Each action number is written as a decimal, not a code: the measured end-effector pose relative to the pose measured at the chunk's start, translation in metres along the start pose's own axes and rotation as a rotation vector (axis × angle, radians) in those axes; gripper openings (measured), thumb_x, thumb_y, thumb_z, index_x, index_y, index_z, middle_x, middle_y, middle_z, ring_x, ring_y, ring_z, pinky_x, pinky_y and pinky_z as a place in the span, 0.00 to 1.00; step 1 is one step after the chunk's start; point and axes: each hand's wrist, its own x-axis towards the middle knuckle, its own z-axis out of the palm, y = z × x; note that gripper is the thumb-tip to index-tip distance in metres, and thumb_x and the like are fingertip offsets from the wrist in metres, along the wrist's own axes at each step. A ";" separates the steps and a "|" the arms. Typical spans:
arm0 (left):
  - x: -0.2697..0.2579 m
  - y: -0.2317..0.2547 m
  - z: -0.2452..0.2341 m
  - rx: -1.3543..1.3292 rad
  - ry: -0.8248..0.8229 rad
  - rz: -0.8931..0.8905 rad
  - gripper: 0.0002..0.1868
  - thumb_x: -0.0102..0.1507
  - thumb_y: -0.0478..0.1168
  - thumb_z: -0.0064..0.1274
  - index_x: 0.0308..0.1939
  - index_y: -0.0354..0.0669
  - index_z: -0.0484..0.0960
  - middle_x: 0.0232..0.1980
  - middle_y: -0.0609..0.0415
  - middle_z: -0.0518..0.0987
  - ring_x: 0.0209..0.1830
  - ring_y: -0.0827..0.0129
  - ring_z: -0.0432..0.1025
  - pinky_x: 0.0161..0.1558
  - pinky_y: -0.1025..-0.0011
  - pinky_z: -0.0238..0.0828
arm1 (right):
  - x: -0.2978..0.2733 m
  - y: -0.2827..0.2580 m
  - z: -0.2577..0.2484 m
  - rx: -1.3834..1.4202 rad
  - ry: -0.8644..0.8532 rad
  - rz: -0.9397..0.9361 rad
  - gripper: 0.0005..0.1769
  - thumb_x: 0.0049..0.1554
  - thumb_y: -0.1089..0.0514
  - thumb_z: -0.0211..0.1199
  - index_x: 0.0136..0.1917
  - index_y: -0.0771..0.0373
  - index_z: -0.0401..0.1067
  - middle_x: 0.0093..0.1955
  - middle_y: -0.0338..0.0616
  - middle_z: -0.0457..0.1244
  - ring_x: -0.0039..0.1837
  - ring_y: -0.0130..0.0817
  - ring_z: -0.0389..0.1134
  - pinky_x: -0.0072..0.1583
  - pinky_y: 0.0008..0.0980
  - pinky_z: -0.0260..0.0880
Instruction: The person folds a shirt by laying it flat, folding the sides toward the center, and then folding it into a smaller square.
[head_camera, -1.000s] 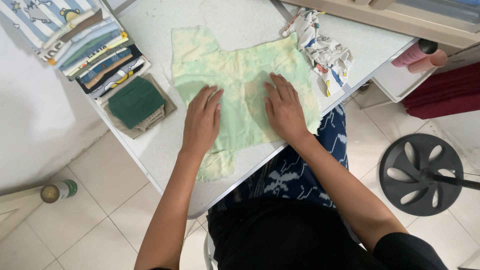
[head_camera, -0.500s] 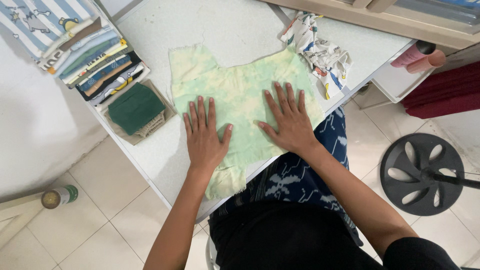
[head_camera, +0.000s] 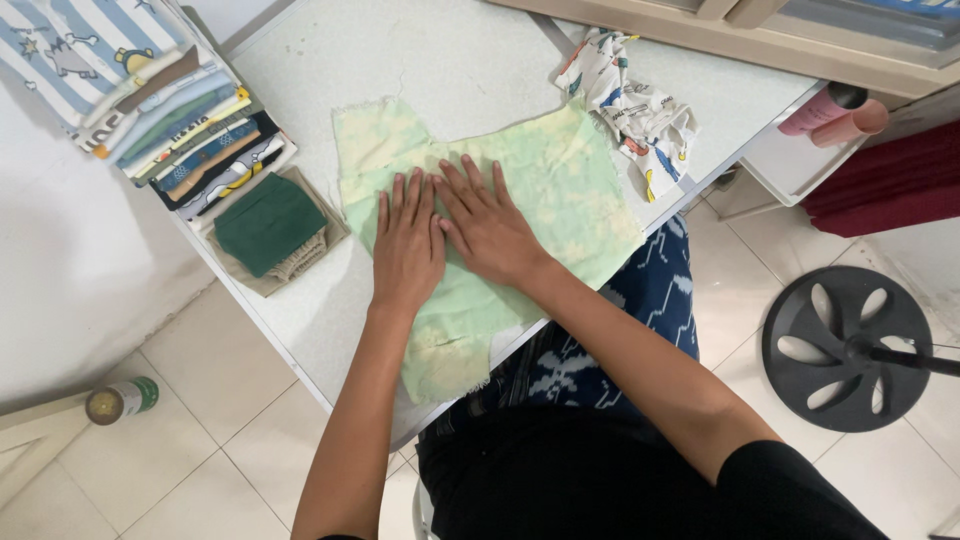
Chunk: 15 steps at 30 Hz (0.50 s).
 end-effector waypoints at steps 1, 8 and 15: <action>-0.001 -0.001 -0.001 0.000 -0.004 -0.001 0.29 0.74 0.41 0.33 0.78 0.33 0.59 0.82 0.42 0.57 0.84 0.49 0.46 0.81 0.51 0.34 | 0.003 -0.002 0.001 0.002 -0.039 0.015 0.36 0.70 0.43 0.41 0.83 0.66 0.48 0.86 0.52 0.40 0.86 0.53 0.33 0.81 0.60 0.27; -0.003 -0.005 -0.011 0.017 -0.020 -0.095 0.34 0.72 0.51 0.39 0.81 0.47 0.54 0.84 0.46 0.50 0.85 0.48 0.39 0.80 0.49 0.27 | -0.008 0.034 -0.022 -0.055 -0.139 0.150 0.39 0.68 0.37 0.35 0.85 0.59 0.42 0.87 0.48 0.35 0.86 0.48 0.29 0.80 0.57 0.21; -0.004 -0.006 -0.007 0.028 -0.004 -0.107 0.36 0.71 0.52 0.40 0.82 0.48 0.53 0.84 0.45 0.49 0.84 0.47 0.39 0.80 0.47 0.27 | -0.037 0.097 -0.038 -0.112 0.010 0.266 0.38 0.69 0.41 0.41 0.85 0.63 0.44 0.87 0.53 0.39 0.87 0.52 0.34 0.81 0.59 0.28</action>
